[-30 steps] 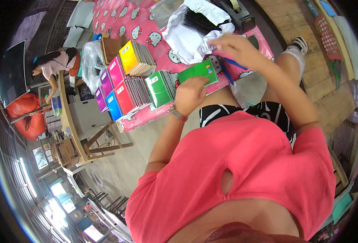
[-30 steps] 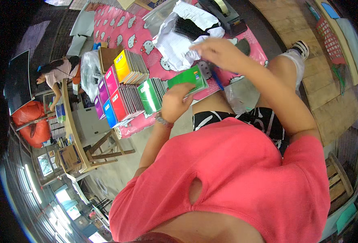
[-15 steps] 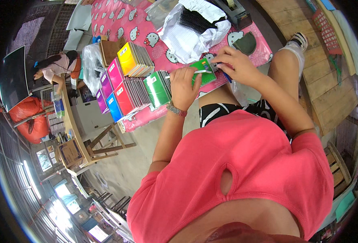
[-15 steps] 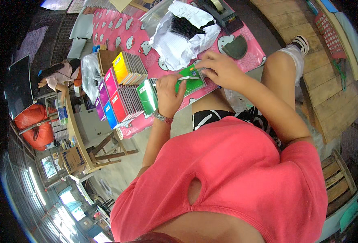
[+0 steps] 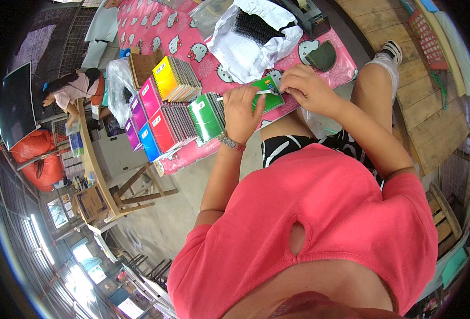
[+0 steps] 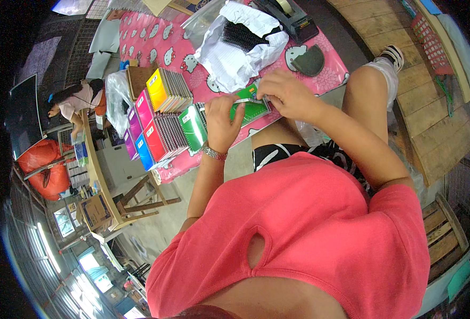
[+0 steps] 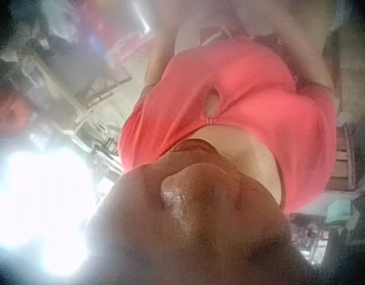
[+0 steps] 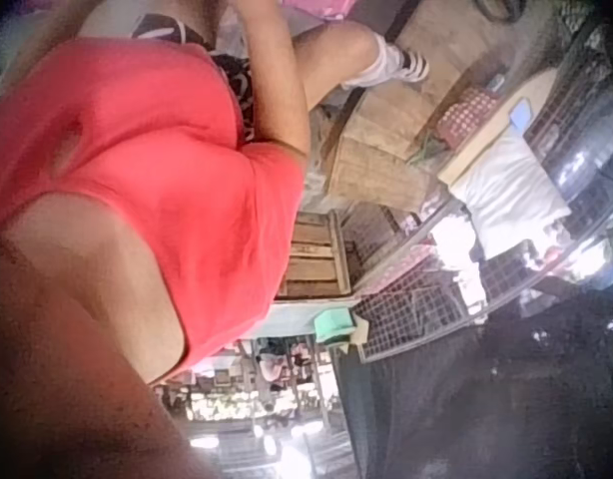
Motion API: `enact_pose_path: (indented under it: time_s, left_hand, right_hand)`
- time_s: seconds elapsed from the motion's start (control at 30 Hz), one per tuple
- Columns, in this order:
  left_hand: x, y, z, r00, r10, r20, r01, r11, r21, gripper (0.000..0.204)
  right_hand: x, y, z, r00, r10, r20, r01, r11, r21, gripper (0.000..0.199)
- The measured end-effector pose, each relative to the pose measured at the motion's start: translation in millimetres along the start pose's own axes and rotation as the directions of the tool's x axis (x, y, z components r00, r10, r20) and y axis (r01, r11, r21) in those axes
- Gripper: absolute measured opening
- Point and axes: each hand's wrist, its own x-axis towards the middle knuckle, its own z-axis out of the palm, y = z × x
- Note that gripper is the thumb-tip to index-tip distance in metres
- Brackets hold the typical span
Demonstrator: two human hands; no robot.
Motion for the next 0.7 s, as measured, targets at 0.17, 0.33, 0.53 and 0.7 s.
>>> enact_pose_path:
  time_s: [0.17, 0.33, 0.53, 0.7]
  left_hand:
    - [-1.0, 0.8, -0.2, 1.000, 0.000, -0.006, 0.000, 1.000, -0.006, 0.021]
    - [0.2, 11.0, 2.4, 1.000, 0.004, -0.010, -0.004, 1.000, -0.029, 0.025]
    - [4.0, 16.2, 2.1, 0.999, 0.032, 0.035, -0.032, 0.999, -0.004, 0.026]
    - [0.2, 13.2, 1.9, 0.998, 0.029, 0.053, -0.027, 0.999, -0.035, 0.025]
  right_hand:
    - [1.0, -12.1, -1.8, 0.926, 0.346, 0.154, -0.378, 0.861, 0.340, 0.021]
    - [-2.0, -16.1, 0.2, 0.981, 0.179, 0.071, -0.186, 0.978, 0.098, 0.025]
    - [6.8, -38.3, -5.1, 0.946, 0.283, 0.156, -0.281, 0.959, -0.036, 0.030]
    - [15.8, -32.5, -5.8, 0.889, 0.377, 0.259, -0.434, 0.874, 0.219, 0.028]
